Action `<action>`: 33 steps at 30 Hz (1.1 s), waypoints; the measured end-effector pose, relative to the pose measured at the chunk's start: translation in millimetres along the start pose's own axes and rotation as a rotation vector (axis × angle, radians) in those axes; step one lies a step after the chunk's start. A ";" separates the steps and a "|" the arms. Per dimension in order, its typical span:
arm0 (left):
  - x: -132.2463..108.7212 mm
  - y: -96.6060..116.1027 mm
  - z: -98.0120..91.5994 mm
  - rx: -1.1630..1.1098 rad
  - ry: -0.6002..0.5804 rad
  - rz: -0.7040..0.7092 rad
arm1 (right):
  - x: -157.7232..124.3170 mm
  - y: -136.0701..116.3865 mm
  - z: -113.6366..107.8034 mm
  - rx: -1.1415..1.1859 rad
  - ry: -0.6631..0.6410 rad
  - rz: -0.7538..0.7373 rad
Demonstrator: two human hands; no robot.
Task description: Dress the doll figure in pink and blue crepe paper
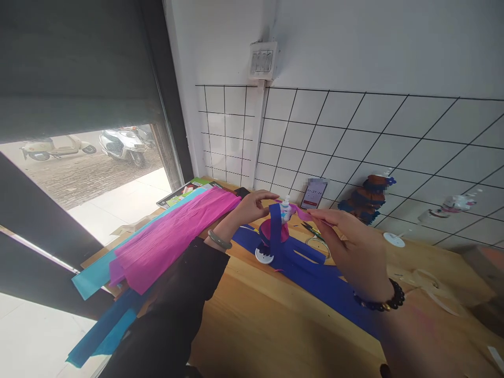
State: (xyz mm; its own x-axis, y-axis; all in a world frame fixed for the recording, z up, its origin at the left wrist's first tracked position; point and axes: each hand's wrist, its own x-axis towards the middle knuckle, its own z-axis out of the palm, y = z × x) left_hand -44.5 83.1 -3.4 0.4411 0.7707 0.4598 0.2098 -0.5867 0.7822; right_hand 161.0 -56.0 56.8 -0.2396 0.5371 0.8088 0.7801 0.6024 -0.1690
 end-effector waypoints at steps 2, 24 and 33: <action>-0.1 0.7 1.7 -0.020 -0.021 -0.054 | 0.8 -0.6 -0.4 0.009 -0.003 0.014; -15.7 -0.4 0.2 -0.467 -0.072 -0.059 | -3.5 -5.2 1.4 0.020 -0.036 0.001; -28.5 -1.0 12.1 -0.596 -0.097 -0.017 | -21.9 -14.6 14.1 0.007 -0.048 -0.057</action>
State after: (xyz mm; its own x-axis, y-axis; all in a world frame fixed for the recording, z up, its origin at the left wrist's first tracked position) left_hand -46.6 58.8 -22.3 0.5258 0.7359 0.4267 -0.2953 -0.3125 0.9029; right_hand 146.6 -68.3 33.6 -0.3115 0.5295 0.7891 0.7601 0.6372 -0.1275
